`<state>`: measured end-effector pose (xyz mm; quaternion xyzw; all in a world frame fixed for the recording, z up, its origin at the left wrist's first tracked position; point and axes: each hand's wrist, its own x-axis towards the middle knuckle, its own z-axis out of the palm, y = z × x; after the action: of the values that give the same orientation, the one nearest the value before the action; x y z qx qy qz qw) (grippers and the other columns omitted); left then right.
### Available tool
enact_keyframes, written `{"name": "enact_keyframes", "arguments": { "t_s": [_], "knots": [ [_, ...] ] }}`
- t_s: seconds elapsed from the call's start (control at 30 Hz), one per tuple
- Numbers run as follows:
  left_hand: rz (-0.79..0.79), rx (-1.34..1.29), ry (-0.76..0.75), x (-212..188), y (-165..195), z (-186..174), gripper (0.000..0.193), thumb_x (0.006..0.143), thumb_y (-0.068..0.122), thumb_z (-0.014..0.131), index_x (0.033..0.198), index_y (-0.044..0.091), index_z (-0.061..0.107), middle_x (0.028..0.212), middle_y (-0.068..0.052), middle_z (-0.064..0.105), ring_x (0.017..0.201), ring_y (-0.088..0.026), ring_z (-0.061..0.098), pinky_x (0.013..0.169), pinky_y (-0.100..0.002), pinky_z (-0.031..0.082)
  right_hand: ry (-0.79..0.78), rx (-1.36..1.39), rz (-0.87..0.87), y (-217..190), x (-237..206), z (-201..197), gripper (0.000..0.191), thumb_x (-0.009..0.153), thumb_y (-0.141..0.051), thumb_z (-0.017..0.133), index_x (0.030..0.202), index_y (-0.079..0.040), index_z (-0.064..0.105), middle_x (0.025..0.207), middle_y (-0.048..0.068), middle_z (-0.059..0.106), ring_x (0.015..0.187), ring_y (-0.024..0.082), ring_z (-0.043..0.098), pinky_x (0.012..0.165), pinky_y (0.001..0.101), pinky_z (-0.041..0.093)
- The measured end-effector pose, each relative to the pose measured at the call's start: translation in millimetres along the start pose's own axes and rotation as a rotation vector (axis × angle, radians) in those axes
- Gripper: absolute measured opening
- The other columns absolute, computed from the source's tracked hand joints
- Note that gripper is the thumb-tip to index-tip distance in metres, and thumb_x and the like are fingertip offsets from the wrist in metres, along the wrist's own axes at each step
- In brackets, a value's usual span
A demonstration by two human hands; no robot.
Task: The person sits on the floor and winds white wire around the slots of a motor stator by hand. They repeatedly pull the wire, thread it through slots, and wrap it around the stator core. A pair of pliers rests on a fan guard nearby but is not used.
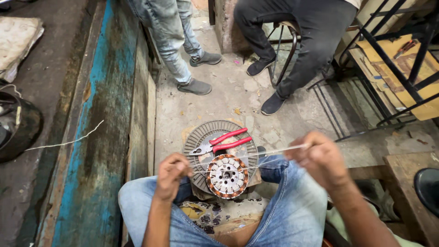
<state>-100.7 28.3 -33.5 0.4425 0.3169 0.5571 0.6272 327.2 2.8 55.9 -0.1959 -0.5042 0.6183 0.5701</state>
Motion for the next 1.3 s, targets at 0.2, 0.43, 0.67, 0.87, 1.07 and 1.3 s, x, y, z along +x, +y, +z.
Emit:
{"name": "enact_keyframes", "arguments": {
  "t_s": [0.2,0.43,0.67,0.87,1.07,1.3],
  "knots": [
    [0.386,-0.801,0.151,1,22,-45,0.014,0.110,0.017,0.061,0.101,0.006,0.061,0.067,0.001,0.050,0.060,-0.010,0.044,0.063,-0.028,0.041,0.314,0.262,-0.323,-77,-2,-86,0.014,0.117,-0.015,0.065,0.126,-0.007,0.059,0.092,0.007,0.067,0.083,0.017,0.062,0.091,0.0361,0.051],
    [0.083,-0.163,0.092,5,-16,31,0.018,0.102,0.020,0.054,0.102,0.005,0.066,0.076,-0.001,0.061,0.054,-0.006,0.047,0.043,-0.022,0.038,0.573,-1.477,-0.099,-41,23,-81,0.051,0.096,-0.036,0.071,0.136,-0.006,0.060,0.129,0.015,0.062,0.118,0.029,0.060,0.102,0.0439,0.048],
    [-0.225,0.385,-0.304,-15,-11,92,0.027,0.096,0.016,0.063,0.120,0.007,0.068,0.074,0.002,0.066,0.055,-0.005,0.053,0.049,-0.023,0.043,-0.640,-1.260,-0.001,67,22,84,0.064,0.077,-0.046,0.086,0.117,-0.002,0.063,0.120,0.019,0.065,0.117,0.037,0.057,0.104,0.0469,0.043],
    [-0.034,0.443,-0.228,-10,-7,57,0.018,0.097,0.015,0.069,0.105,0.001,0.075,0.075,0.001,0.061,0.065,-0.004,0.050,0.058,-0.021,0.041,-0.320,-0.593,0.040,67,6,15,0.023,0.100,-0.022,0.062,0.087,-0.005,0.072,0.100,0.012,0.081,0.085,0.023,0.071,0.075,0.0356,0.058],
    [0.022,0.458,-0.234,-2,-14,26,0.020,0.095,0.017,0.068,0.088,-0.001,0.075,0.074,0.000,0.070,0.070,-0.006,0.061,0.064,-0.024,0.049,0.847,-0.774,-0.253,-47,10,-122,0.019,0.115,-0.015,0.060,0.110,-0.004,0.073,0.077,-0.003,0.056,0.063,0.006,0.046,0.055,0.0239,0.033],
    [0.211,-0.245,-0.201,-3,-13,-21,0.033,0.101,0.022,0.068,0.073,0.007,0.059,0.067,0.003,0.055,0.064,-0.008,0.046,0.062,-0.027,0.037,1.303,-1.998,0.315,-44,-75,-194,0.034,0.109,-0.039,0.064,0.101,-0.010,0.081,0.085,0.026,0.071,0.080,0.047,0.067,0.069,0.0563,0.051]
  ]
}}
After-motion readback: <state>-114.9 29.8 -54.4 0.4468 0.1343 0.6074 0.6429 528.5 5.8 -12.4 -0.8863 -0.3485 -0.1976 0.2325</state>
